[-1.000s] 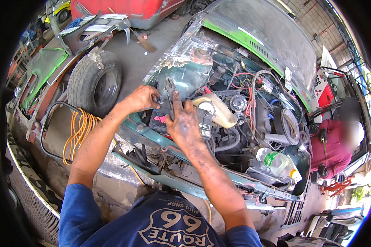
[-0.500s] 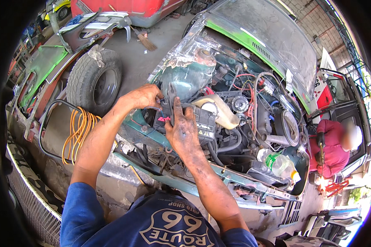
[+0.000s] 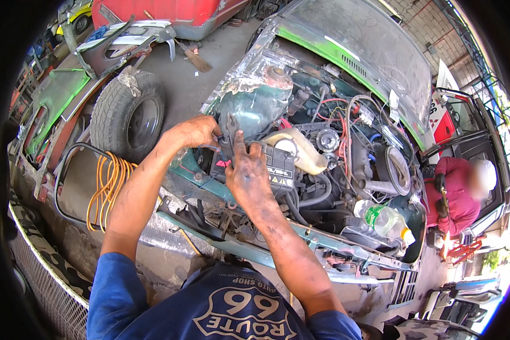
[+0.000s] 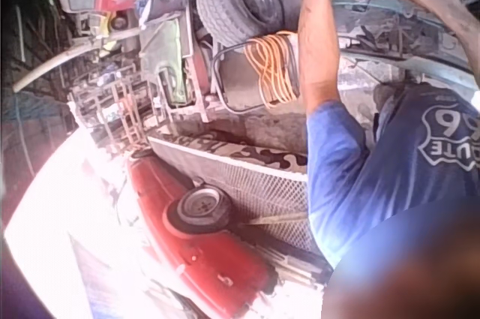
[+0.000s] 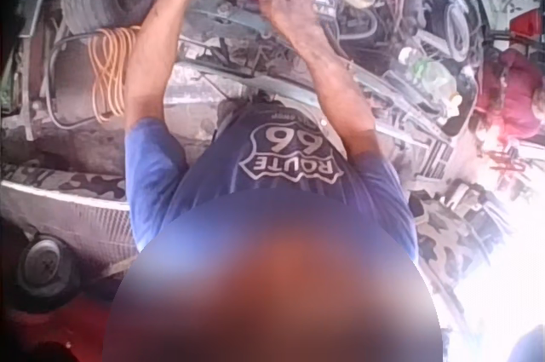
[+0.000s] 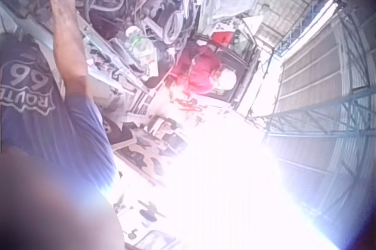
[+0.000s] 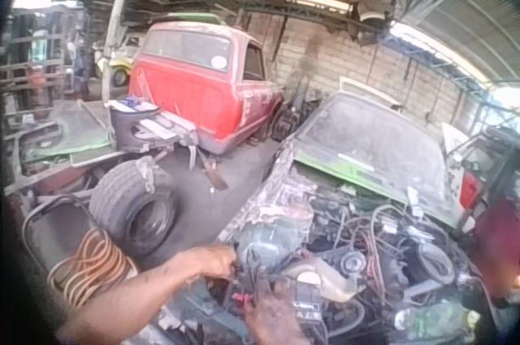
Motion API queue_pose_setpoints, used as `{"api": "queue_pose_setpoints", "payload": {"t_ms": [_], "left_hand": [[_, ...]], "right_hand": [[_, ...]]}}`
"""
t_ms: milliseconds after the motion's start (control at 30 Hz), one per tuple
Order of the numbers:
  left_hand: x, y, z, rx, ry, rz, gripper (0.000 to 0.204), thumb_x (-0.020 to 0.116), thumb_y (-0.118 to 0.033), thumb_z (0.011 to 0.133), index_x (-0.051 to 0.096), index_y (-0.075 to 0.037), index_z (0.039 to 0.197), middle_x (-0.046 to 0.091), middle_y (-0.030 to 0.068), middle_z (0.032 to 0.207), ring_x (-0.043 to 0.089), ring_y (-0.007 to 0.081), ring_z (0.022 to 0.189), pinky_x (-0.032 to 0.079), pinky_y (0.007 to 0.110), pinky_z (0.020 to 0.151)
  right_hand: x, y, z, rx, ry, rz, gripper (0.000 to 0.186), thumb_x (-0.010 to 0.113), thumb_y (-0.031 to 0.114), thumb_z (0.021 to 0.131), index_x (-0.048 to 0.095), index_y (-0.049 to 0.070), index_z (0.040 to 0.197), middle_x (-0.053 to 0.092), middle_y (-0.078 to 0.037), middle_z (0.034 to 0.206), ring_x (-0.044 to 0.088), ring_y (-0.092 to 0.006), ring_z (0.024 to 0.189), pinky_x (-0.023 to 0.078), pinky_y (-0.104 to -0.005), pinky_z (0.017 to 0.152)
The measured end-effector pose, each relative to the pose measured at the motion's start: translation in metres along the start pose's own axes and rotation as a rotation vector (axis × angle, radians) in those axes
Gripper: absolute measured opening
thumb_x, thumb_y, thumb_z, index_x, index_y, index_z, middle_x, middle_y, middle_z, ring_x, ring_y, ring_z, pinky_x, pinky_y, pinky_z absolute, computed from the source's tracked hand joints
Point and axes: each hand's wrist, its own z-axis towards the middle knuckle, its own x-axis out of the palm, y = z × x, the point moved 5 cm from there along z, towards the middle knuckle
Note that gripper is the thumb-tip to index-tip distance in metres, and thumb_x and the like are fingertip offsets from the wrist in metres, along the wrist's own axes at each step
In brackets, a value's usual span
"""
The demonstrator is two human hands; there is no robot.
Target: The person walks to a green vehicle with its hood open and uses a wrench to loosen and tighten bolts on the car battery terminals. They then connect a small wire to the battery and continue adjusting the terminal connections.
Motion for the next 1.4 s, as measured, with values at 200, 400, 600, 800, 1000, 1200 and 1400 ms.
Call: {"api": "queue_pose_setpoints", "payload": {"t_ms": [200,400,600,800,1000,1200,1400], "left_hand": [[0.002,0.003,0.001,-0.012,0.039,-0.011,0.046,0.091,-0.035,0.075,0.08,-0.003,0.108,0.078,0.0212,0.1,0.074,0.0376,0.095,0.057,0.047,0.083],[0.0,0.0,-0.003,-0.051,0.085,-0.015,0.056,0.09,-0.037,0.077,0.078,0.0,0.118,0.078,0.0232,0.111,0.074,0.0366,0.107,0.056,0.045,0.093],[-0.02,0.011,-0.012,0.033,-0.062,-0.191,0.057,0.083,-0.041,0.089,0.073,-0.003,0.13,0.078,0.0181,0.118,0.075,0.0344,0.107,0.056,0.044,0.096],[-0.013,0.043,-0.12,-0.013,-0.619,-0.659,0.043,0.073,-0.022,0.102,0.067,-0.002,0.139,0.076,0.0134,0.118,0.071,0.0185,0.11,0.054,0.033,0.098],[0.083,0.016,-0.213,-0.226,-0.817,-0.628,0.044,0.075,-0.007,0.098,0.066,-0.003,0.141,0.072,0.0072,0.12,0.066,0.0142,0.101,0.052,0.029,0.09],[0.112,-0.028,-0.217,-0.358,-0.905,-0.477,0.045,0.073,-0.004,0.098,0.066,-0.006,0.142,0.07,0.0046,0.121,0.065,0.0129,0.097,0.049,0.027,0.078],[0.105,-0.076,-0.214,-0.359,-0.908,-0.398,0.045,0.071,-0.001,0.097,0.066,-0.006,0.141,0.07,0.0056,0.117,0.066,0.0128,0.094,0.051,0.026,0.077]], "right_hand": [[0.001,-0.003,0.001,0.095,0.03,0.014,0.079,0.072,0.007,0.085,0.042,-0.009,0.157,0.059,-0.037,0.122,0.061,-0.0518,0.114,0.051,-0.0514,0.103],[-0.012,0.002,0.0,0.172,0.009,0.107,0.079,0.074,0.013,0.088,0.043,0.0,0.16,0.057,-0.037,0.138,0.055,-0.0499,0.134,0.045,-0.0502,0.115],[-0.036,-0.004,-0.025,0.269,0.136,0.084,0.081,0.076,0.016,0.089,0.043,0.01,0.163,0.056,-0.031,0.147,0.052,-0.0458,0.14,0.039,-0.0482,0.121],[-0.096,-0.045,-0.181,0.257,-0.052,0.09,0.078,0.081,0.0,0.074,0.062,0.01,0.149,0.067,-0.02,0.124,0.063,-0.0387,0.116,0.051,-0.0465,0.104],[-0.087,-0.083,-0.299,0.374,0.146,-0.024,0.07,0.082,0.003,0.075,0.069,0.017,0.143,0.068,-0.015,0.127,0.063,-0.0333,0.12,0.05,-0.0455,0.106],[-0.072,-0.102,-0.298,0.252,0.08,0.012,0.065,0.085,0.008,0.078,0.071,0.02,0.14,0.067,-0.011,0.132,0.064,-0.0325,0.12,0.051,-0.046,0.105],[-0.103,-0.155,-0.302,0.257,0.037,0.024,0.064,0.087,0.01,0.075,0.075,0.021,0.136,0.069,-0.007,0.134,0.064,-0.0291,0.121,0.051,-0.0441,0.107]]}}
